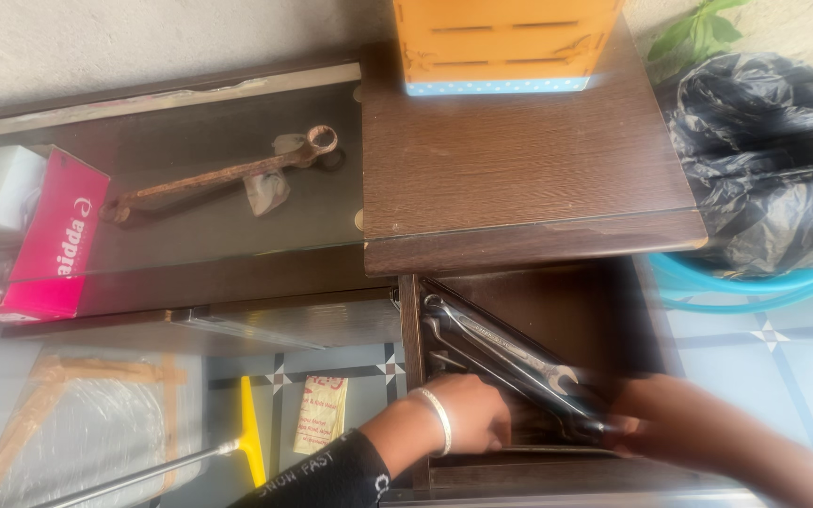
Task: The person removes multiple wrenches from a drawer and places them on a wooden surface. They then move a small wooden crate and continue to arrange the wrenches on the surface.
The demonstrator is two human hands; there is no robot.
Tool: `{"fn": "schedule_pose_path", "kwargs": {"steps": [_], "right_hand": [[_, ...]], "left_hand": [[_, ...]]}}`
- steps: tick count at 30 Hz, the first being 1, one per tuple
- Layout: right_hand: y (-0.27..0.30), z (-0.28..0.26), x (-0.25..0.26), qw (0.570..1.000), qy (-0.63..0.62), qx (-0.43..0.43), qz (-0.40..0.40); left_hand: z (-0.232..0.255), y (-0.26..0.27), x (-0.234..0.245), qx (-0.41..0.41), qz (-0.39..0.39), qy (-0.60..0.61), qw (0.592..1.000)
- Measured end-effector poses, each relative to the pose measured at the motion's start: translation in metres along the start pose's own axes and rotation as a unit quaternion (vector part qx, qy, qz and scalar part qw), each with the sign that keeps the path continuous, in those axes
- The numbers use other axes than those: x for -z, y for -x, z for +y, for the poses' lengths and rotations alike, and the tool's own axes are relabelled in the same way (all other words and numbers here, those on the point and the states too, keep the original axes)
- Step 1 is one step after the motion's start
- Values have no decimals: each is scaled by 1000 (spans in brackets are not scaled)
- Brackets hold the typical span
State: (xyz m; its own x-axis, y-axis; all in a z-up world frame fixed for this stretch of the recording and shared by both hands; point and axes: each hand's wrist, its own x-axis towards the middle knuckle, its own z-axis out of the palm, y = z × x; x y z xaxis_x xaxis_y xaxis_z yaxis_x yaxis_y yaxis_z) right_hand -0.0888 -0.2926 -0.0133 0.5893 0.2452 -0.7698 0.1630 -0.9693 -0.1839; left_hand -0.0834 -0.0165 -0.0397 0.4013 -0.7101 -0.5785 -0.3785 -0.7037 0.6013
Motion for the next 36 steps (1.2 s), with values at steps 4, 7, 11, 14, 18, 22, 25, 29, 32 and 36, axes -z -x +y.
{"fn": "schedule_pose_path", "kwargs": {"steps": [4, 7, 11, 14, 18, 22, 25, 29, 32, 36], "right_hand": [[-3, -4, 2, 996, -50, -50, -48], [-1, -6, 1, 993, -68, -76, -64], [2, -6, -3, 999, -13, -35, -39], [-4, -2, -1, 998, 12, -28, -56], [-16, 10, 1, 999, -16, 1, -32], [-27, 14, -5, 999, -10, 33, -27], [-32, 12, -10, 999, 6, 42, -12], [-35, 13, -10, 999, -20, 26, -19], [-34, 15, -12, 998, -61, 4, -11], [-37, 9, -14, 996, -80, 13, 28]], "left_hand": [[1, -1, -1, -4, -17, -29, 999], [4, -2, -7, -6, -20, -59, 998], [5, 1, -17, -28, -13, -141, 990], [2, 4, -20, -38, 6, -160, 986], [1, 1, -20, -39, 57, -82, 994], [-4, -4, -12, 8, 14, -91, 996], [-4, -8, -7, 25, -24, -107, 994], [-4, -19, 9, 26, -69, -71, 995], [-6, -30, 26, 43, -99, -37, 993], [-6, -25, 38, 28, -85, -58, 994]]}}
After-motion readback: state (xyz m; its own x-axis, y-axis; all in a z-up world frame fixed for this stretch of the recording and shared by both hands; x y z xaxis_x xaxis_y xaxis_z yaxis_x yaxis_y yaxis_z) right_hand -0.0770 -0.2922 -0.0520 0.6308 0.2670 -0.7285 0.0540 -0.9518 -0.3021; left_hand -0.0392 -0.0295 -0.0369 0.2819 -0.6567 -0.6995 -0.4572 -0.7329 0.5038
